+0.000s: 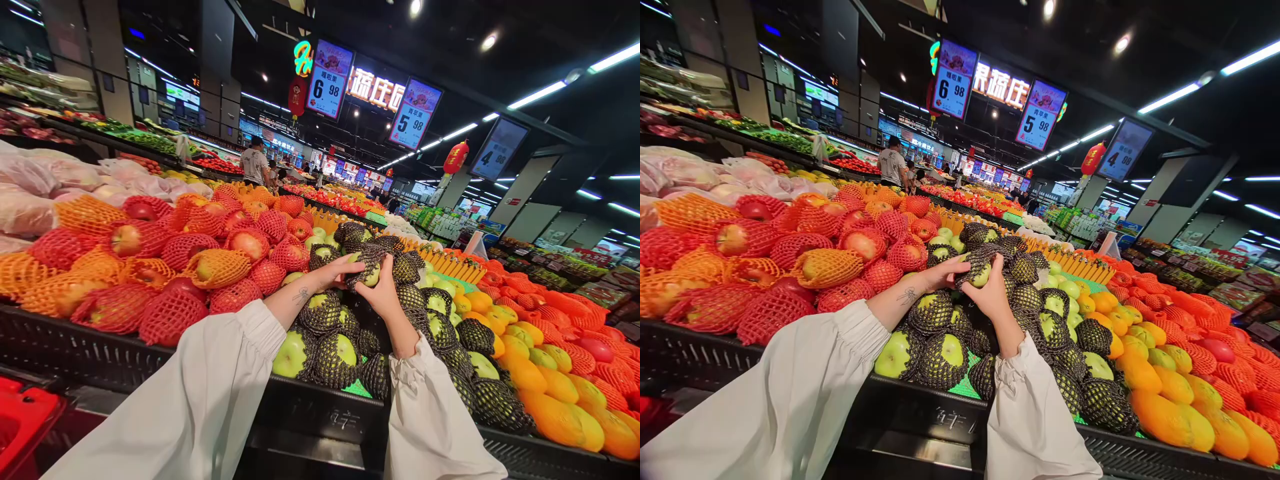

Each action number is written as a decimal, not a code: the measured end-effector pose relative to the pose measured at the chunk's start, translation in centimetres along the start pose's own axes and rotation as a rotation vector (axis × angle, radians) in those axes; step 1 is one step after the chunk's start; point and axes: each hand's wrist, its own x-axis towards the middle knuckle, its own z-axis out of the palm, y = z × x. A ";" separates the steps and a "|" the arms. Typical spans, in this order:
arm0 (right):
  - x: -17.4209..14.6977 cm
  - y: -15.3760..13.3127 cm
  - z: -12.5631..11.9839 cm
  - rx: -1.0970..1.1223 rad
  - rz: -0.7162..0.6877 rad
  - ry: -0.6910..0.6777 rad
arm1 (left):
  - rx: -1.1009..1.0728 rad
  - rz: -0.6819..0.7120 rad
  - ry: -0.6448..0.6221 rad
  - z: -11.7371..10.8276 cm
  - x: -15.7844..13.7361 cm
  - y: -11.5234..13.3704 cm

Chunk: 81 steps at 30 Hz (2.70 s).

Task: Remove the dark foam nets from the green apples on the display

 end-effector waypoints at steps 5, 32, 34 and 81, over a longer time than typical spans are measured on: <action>0.1 -0.2 0.1 0.166 0.061 -0.037 | 0.135 -0.059 0.056 -0.3 -0.4 0.2; 0.5 -0.1 0.4 0.259 0.242 0.192 | -0.137 0.154 0.296 -1.6 1.6 -0.7; 0.3 -0.3 0.3 0.231 0.212 0.129 | -0.022 0.089 0.325 -1.7 1.5 -0.8; 0.2 -0.7 0.3 -0.062 0.010 0.559 | 0.818 0.432 0.158 0.8 -0.4 3.9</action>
